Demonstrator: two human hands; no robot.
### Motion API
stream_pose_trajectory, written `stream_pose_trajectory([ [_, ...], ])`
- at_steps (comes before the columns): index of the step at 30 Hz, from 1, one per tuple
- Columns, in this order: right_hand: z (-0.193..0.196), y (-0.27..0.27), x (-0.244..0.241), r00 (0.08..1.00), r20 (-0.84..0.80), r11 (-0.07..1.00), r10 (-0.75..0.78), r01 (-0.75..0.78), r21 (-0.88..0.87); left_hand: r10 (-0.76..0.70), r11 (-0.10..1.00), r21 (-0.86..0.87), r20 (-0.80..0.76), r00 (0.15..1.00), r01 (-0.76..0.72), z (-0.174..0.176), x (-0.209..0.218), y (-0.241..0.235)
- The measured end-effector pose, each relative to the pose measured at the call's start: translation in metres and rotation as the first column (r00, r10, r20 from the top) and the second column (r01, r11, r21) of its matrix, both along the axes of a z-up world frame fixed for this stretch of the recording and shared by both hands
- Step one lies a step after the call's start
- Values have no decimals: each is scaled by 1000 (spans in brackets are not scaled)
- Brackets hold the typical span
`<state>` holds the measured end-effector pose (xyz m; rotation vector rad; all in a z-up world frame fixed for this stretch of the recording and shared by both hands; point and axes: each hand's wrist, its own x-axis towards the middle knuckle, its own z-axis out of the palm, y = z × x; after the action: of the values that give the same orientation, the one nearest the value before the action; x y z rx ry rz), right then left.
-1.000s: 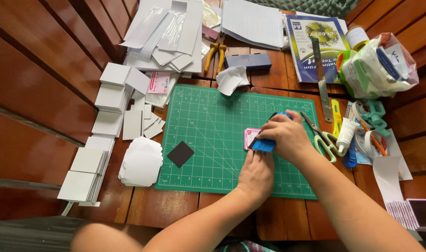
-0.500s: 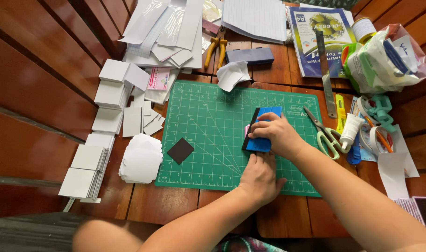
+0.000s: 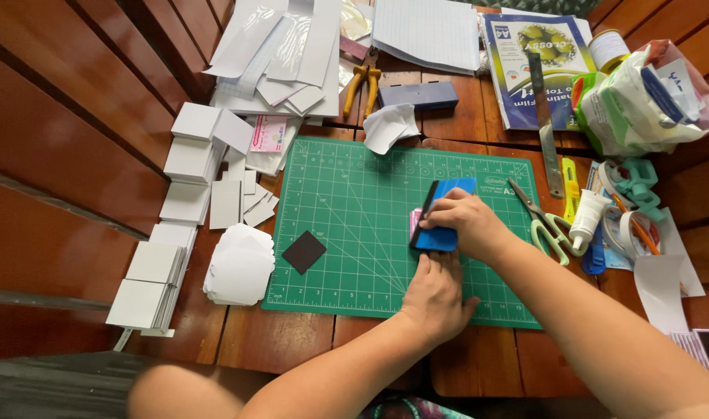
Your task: The person assembles small paper cards by folding white paper around a pink patterned insert. They use a blue plastic card to press the folds flat and then trim the edges with scissors. The finished card is placed on a stack to the right.
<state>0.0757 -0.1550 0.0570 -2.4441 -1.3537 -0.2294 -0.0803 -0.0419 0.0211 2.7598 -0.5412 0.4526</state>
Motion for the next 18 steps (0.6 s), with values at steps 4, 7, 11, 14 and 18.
stream_pose_trajectory([
  [4,-3,-12,2,1000,-22,1000,-3,3,7,-4,1000,14,7,1000,4,-1,0,1],
  [7,-17,-6,11,1000,2,999,-10,10,43,-1,1000,14,5,1000,1,7,-2,1],
  [11,-24,4,15,1000,17,997,-8,7,79,6,1000,19,-79,997,-5,8,-2,1],
  [14,-5,3,10,1000,-13,999,27,-26,18,-13,1000,-13,-117,993,12,4,-2,2],
  [18,22,2,12,986,-114,975,122,-141,-174,22,995,99,-51,998,-17,-18,3,-6],
])
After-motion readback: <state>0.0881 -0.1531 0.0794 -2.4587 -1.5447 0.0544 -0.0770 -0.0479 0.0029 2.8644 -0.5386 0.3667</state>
